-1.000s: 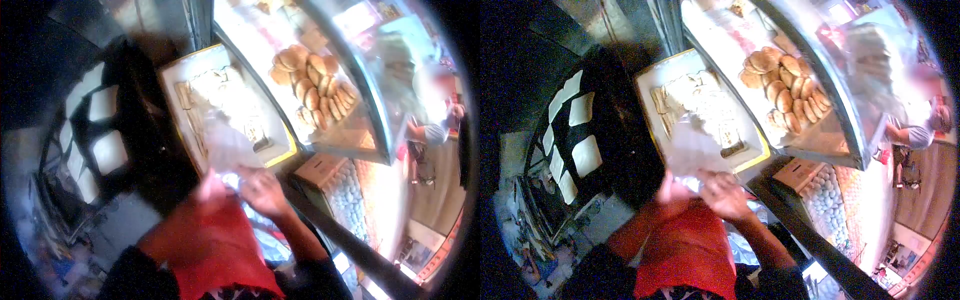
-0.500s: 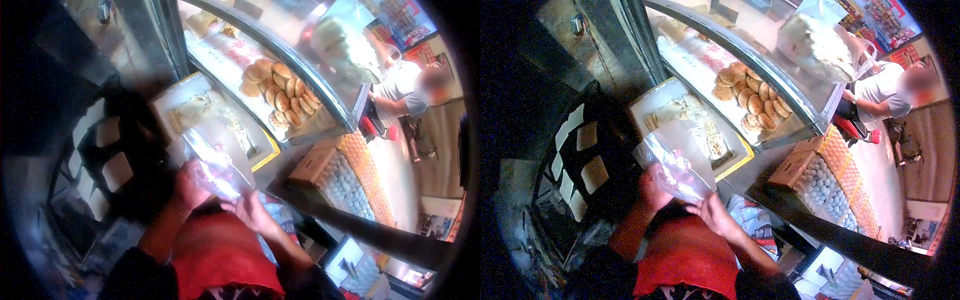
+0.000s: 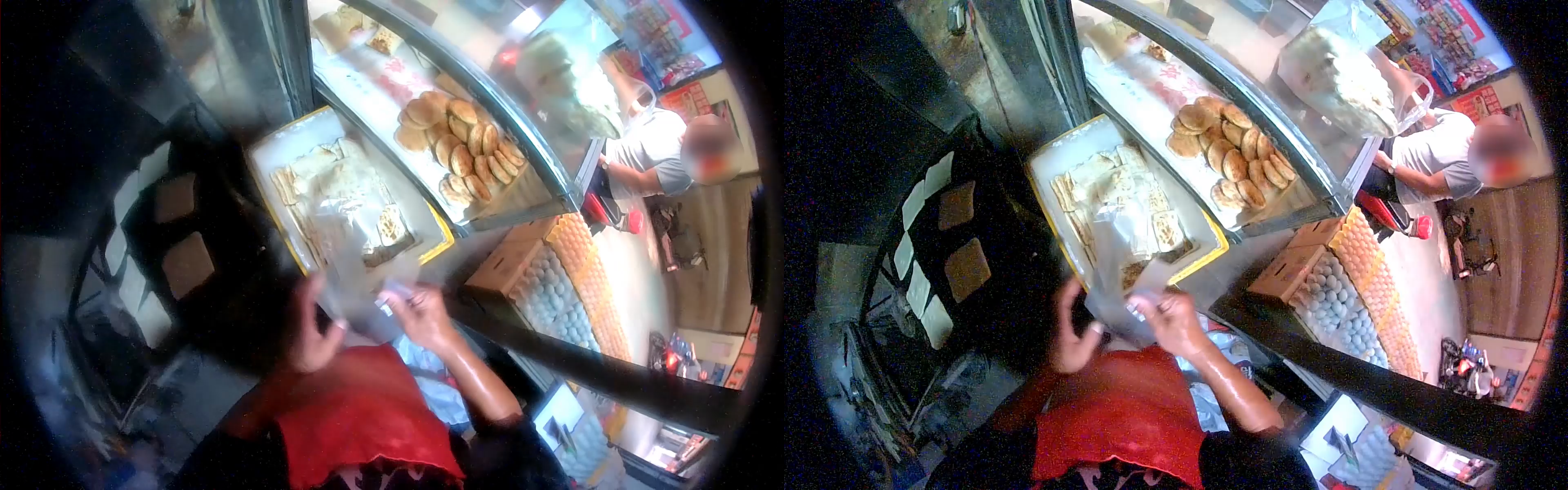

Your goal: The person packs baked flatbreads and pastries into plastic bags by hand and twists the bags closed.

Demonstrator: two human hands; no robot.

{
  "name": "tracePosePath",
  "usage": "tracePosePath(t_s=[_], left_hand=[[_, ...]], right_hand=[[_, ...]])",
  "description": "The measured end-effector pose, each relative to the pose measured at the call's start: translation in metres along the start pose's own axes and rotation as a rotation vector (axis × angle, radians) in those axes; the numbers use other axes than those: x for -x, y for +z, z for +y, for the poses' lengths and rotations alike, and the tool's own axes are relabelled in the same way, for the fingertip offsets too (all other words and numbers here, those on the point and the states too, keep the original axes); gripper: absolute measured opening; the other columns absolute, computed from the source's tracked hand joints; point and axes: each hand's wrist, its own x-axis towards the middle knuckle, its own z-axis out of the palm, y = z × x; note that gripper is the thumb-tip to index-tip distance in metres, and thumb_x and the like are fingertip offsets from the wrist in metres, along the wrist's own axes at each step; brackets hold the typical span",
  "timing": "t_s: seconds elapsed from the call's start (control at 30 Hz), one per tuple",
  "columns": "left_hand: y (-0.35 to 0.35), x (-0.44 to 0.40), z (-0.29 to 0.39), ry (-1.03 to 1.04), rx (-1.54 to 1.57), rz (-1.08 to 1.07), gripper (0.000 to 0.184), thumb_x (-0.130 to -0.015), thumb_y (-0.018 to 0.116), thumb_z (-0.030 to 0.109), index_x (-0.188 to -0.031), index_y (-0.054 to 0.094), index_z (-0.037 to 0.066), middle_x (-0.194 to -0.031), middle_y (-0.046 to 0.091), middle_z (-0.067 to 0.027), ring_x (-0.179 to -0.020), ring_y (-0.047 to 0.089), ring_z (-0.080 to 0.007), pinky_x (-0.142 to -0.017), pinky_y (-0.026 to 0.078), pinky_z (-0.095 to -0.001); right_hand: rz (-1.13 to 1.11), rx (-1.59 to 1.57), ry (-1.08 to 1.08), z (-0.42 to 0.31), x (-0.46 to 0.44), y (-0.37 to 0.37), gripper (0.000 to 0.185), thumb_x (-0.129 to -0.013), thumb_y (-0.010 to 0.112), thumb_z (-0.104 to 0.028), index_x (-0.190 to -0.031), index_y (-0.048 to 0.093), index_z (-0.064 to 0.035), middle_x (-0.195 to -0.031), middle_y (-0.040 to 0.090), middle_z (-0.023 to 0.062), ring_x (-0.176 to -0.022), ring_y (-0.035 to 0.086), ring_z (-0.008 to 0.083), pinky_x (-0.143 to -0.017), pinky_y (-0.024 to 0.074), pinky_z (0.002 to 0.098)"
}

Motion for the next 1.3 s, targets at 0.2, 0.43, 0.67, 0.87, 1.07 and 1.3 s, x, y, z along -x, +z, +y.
tracePosePath(t_s=[0.2,0.43,0.67,0.87,1.07,1.3], left_hand=[[0.025,-0.002,-0.006,-0.149,0.361,-0.366,0.052,-0.090,0.065,0.005,-0.138,0.046,-0.001,-0.123,0.062,-0.0131,-0.111,0.060,-0.0181,-0.094,0.049,-0.0325],[0.033,0.018,-0.025,-0.206,0.490,-0.306,0.033,-0.095,0.060,0.004,-0.127,0.057,0.001,-0.112,0.066,-0.0058,-0.104,0.061,-0.0139,-0.093,0.049,-0.0314],[0.017,-0.033,0.010,-0.159,0.353,-0.350,0.034,-0.095,0.056,0.001,-0.129,0.051,0.000,-0.116,0.061,-0.0090,-0.111,0.056,-0.0156,-0.096,0.045,-0.0303],[0.034,-0.044,-0.004,-0.187,0.454,-0.414,0.030,-0.095,0.053,-0.003,-0.125,0.051,0.000,-0.112,0.060,-0.0072,-0.109,0.056,-0.0132,-0.094,0.045,-0.0289],[0.041,-0.046,0.012,-0.191,0.574,-0.255,0.026,-0.095,0.057,-0.003,-0.120,0.055,0.001,-0.101,0.062,-0.0020,-0.092,0.058,-0.0088,-0.082,0.048,-0.0248],[0.038,-0.047,0.007,-0.240,0.523,-0.301,0.004,-0.098,0.059,0.006,-0.099,0.060,0.002,-0.090,0.062,0.0008,-0.084,0.055,-0.0057,-0.074,0.046,-0.0221]], right_hand=[[-0.100,-0.033,-0.024,-0.004,0.006,0.017,0.013,-0.096,0.064,-0.009,-0.104,0.071,-0.0002,-0.087,0.072,0.0040,-0.079,0.063,0.0108,-0.074,0.0531,0.0290],[-0.137,-0.333,0.338,0.018,0.006,0.029,0.012,-0.096,0.064,-0.007,-0.102,0.070,0.0013,-0.084,0.067,-0.0007,-0.080,0.057,0.0068,-0.075,0.0505,0.0254],[-0.135,-0.230,0.213,0.013,-0.010,0.017,0.011,-0.097,0.062,-0.005,-0.101,0.069,0.0019,-0.088,0.069,0.0007,-0.082,0.058,0.0072,-0.077,0.0490,0.0249],[-0.026,-0.338,0.210,0.019,-0.010,0.010,0.014,-0.099,0.060,-0.007,-0.102,0.070,0.0015,-0.091,0.071,0.0010,-0.084,0.060,0.0077,-0.079,0.0495,0.0255],[0.052,-0.519,0.276,0.025,-0.009,0.010,0.017,-0.097,0.065,-0.013,-0.107,0.072,-0.0007,-0.091,0.071,-0.0005,-0.079,0.059,0.0057,-0.073,0.0486,0.0230],[0.104,-0.813,0.459,0.041,-0.009,0.019,0.019,-0.098,0.065,-0.021,-0.097,0.071,-0.0030,-0.086,0.069,-0.0009,-0.067,0.054,0.0026,-0.058,0.0433,0.0194]])
